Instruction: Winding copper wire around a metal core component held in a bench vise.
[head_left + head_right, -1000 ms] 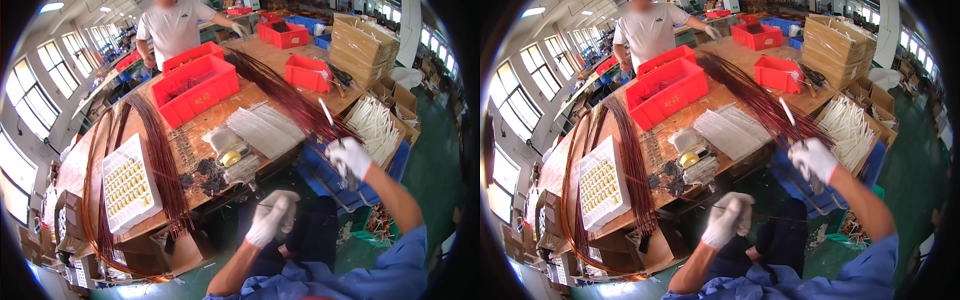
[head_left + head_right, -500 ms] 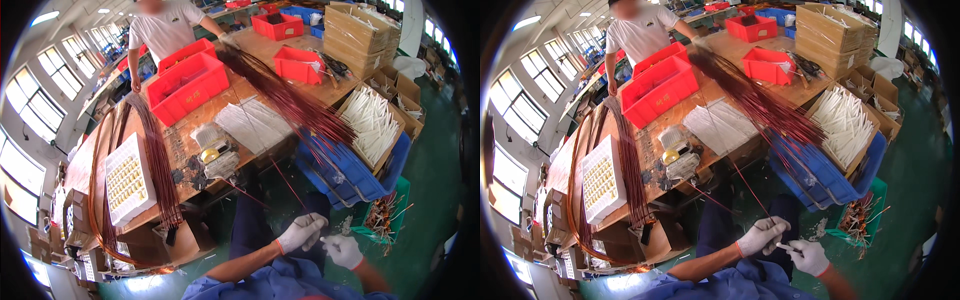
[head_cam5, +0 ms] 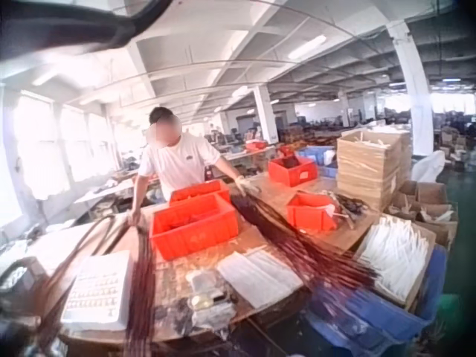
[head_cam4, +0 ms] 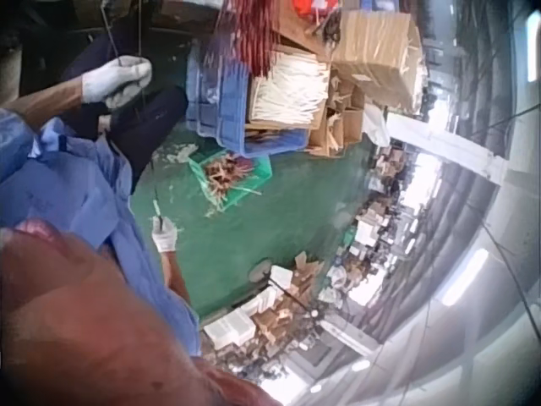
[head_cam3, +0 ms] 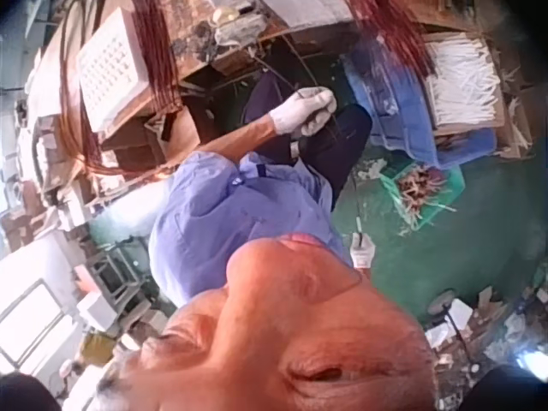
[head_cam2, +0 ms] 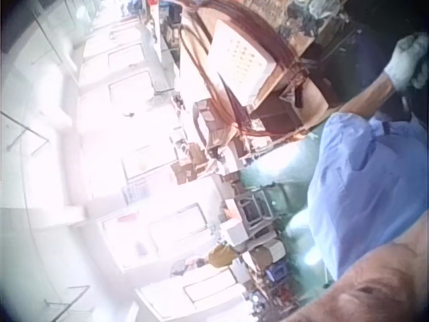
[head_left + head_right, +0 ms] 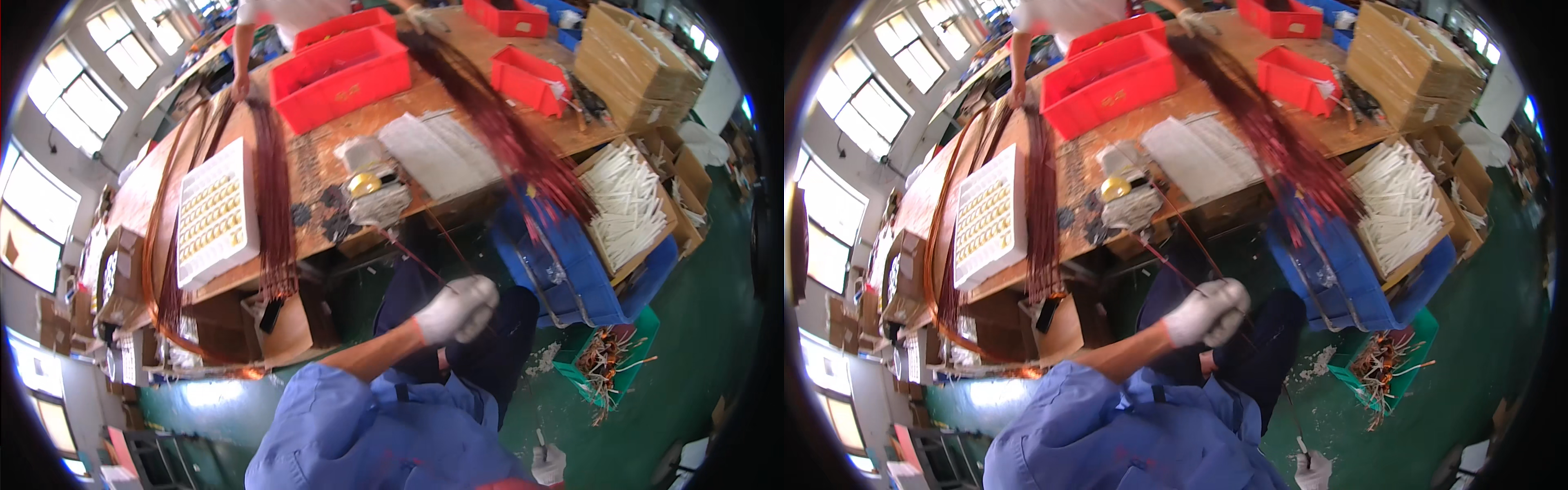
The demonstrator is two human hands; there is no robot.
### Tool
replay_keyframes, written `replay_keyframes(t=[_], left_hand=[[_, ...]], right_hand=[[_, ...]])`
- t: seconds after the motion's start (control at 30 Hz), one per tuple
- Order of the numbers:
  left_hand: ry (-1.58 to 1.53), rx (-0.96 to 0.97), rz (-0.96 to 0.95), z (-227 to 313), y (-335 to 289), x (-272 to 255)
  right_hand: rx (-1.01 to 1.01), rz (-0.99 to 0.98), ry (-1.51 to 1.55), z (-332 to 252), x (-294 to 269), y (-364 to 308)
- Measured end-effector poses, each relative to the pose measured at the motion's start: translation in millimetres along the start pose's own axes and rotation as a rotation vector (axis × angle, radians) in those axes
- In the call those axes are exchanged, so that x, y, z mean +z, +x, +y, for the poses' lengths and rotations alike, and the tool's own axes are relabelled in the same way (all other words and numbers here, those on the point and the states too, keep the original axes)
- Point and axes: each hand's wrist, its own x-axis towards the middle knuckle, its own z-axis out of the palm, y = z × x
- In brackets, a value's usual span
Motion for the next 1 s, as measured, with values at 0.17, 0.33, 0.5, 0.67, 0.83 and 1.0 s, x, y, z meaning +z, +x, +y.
replay_keyframes(t=[0.17, 0.33, 0.5, 0.67, 0.83, 1.0], left_hand=[[0.278, -0.175, -0.553, -122, -30, 61], [0.207, -0.012, -0.257, -9, -62, 19], [0.124, 0.122, 0.051, 20, -114, -36], [0.143, 0.082, -0.135, -41, -130, 1], [0.105, 0.139, -0.078, 14, -131, -17], [0.038, 0.197, -0.060, 28, -129, -41]], right_hand=[[-0.148, 0.084, 0.266, -132, 8, 76], [0.032, -0.220, 0.643, -150, 4, 67], [-0.055, -0.322, 0.567, -150, 19, 73], [-0.187, -0.335, 0.722, -240, 9, 132], [-0.177, -0.420, 0.803, -235, 12, 140], [-0.074, -0.561, 0.910, -245, 5, 140]])
